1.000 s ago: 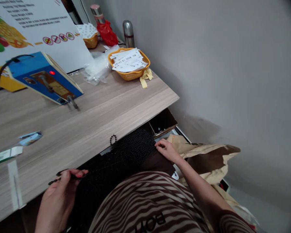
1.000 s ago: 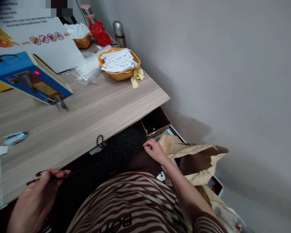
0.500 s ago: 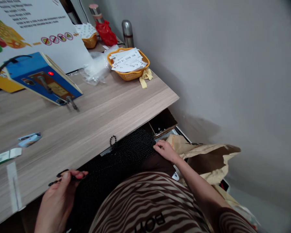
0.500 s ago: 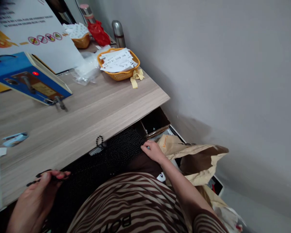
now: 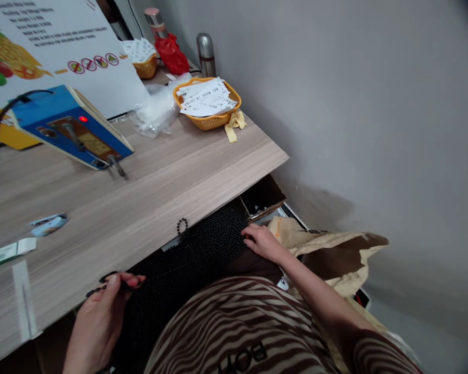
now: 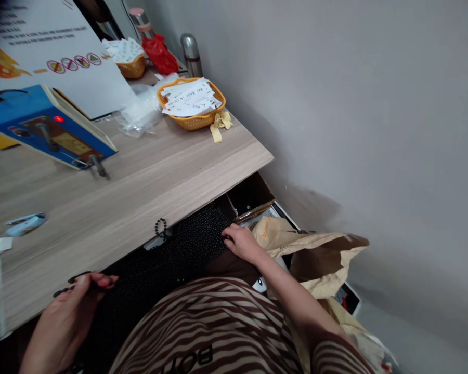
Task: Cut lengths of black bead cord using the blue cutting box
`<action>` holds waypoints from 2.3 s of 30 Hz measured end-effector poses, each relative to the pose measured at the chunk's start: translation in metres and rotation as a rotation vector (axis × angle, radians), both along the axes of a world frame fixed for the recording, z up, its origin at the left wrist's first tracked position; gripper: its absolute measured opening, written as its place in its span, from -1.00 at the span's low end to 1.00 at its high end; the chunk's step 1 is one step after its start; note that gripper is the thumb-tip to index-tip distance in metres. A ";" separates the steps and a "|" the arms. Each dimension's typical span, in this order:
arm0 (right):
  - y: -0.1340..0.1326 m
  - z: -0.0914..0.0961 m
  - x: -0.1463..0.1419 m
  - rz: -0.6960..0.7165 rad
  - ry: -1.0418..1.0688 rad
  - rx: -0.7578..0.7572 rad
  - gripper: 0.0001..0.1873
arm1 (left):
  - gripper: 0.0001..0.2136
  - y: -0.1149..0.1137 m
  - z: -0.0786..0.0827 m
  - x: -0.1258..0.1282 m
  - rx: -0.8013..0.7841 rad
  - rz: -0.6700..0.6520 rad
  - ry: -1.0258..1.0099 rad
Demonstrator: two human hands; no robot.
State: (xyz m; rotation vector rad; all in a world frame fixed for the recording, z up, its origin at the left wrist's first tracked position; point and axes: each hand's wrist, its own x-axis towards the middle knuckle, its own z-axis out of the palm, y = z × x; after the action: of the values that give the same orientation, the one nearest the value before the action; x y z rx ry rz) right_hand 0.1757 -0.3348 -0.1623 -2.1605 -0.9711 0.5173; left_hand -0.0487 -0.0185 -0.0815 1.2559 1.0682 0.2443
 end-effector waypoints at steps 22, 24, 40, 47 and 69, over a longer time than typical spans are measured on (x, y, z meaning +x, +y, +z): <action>-0.006 0.048 -0.003 -0.090 0.196 0.346 -0.96 | -0.46 0.000 0.002 -0.003 0.455 -0.499 0.363; -0.001 0.068 -0.001 -0.072 0.292 0.365 -0.95 | -0.49 -0.008 0.018 0.007 0.725 -0.685 0.571; 0.029 0.107 0.015 -0.337 1.050 0.995 -0.82 | -0.72 -0.081 0.044 0.104 0.395 -1.200 -0.145; 0.013 0.088 0.019 -0.342 1.166 0.952 -0.83 | -0.76 -0.054 0.010 0.068 0.625 -0.855 0.086; -0.017 0.068 0.015 -0.226 -0.210 0.321 -0.67 | -0.75 -0.009 -0.012 -0.001 0.673 -0.538 0.234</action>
State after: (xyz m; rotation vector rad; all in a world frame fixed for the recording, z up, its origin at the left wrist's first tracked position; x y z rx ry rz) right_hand 0.1903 -0.3517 -0.0942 -2.0219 -0.8392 0.0227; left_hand -0.0500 -0.0274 -0.0930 2.1702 0.8186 0.0364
